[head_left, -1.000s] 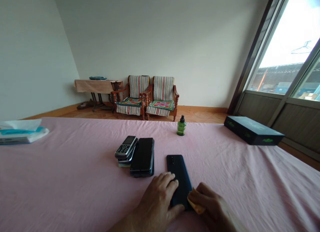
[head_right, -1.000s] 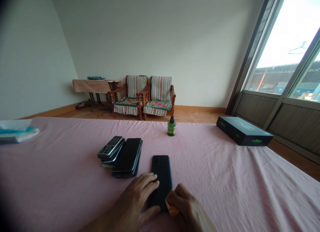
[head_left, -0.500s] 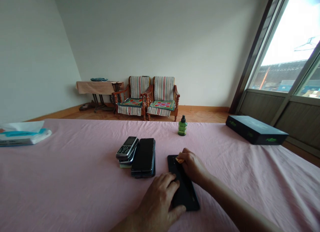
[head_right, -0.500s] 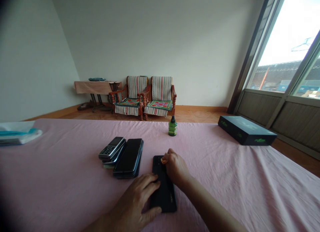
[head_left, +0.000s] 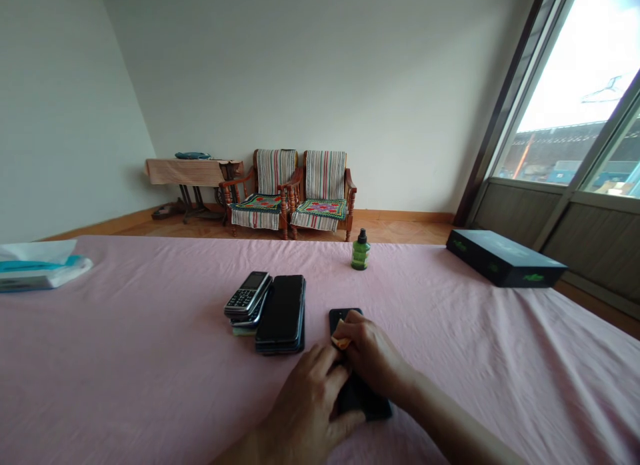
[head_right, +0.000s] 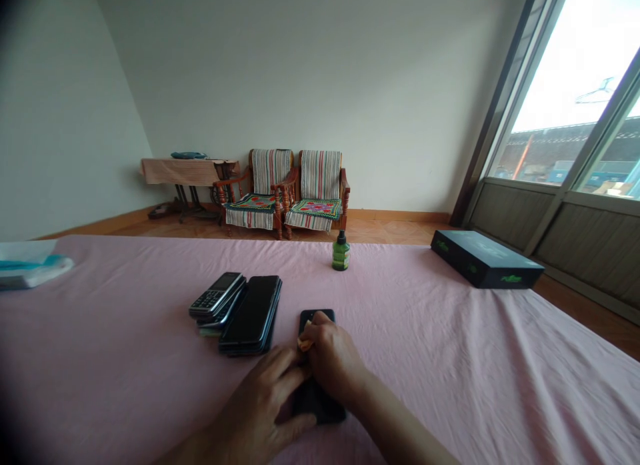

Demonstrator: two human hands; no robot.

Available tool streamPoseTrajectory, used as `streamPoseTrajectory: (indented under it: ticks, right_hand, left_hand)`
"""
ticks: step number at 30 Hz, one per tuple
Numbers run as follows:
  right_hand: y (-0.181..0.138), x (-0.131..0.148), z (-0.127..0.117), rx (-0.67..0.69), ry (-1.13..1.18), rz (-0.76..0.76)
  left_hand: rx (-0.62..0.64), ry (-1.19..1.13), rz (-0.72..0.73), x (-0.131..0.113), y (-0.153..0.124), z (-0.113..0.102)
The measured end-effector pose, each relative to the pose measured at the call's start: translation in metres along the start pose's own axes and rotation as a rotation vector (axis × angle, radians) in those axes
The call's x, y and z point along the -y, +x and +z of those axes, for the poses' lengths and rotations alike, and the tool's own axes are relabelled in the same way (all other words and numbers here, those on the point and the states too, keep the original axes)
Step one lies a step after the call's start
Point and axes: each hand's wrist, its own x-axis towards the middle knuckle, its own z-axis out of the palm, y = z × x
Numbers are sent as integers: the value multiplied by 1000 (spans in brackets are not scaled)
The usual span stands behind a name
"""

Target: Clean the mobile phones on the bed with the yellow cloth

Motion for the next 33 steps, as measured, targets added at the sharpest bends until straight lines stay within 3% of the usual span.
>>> streamPoseTrajectory:
  ticks: [10,14,18,20,25,33]
  right_hand:
    - [3,-1,-1,25,42,-60]
    - [-9,2,-17,200,159,-99]
    - [-15,4,-27,336,276,-106]
    - [-13,2,-25,276,255,-90]
    - [-3,-11,-13,-38,48,-11]
    - [-4,-21,-17,17,57,-22]
  left_hand:
    - [-24,28,14,-3,-2,-4]
    - [-91,-12,-79,4,-3,-4]
    - [-56,-90,-84,13,-2,3]
    - [-32,-115,-84,16,-1,8]
    - [-37,-135,-67,21,-1,11]
    - [-4,-136,-64,22,-1,8]
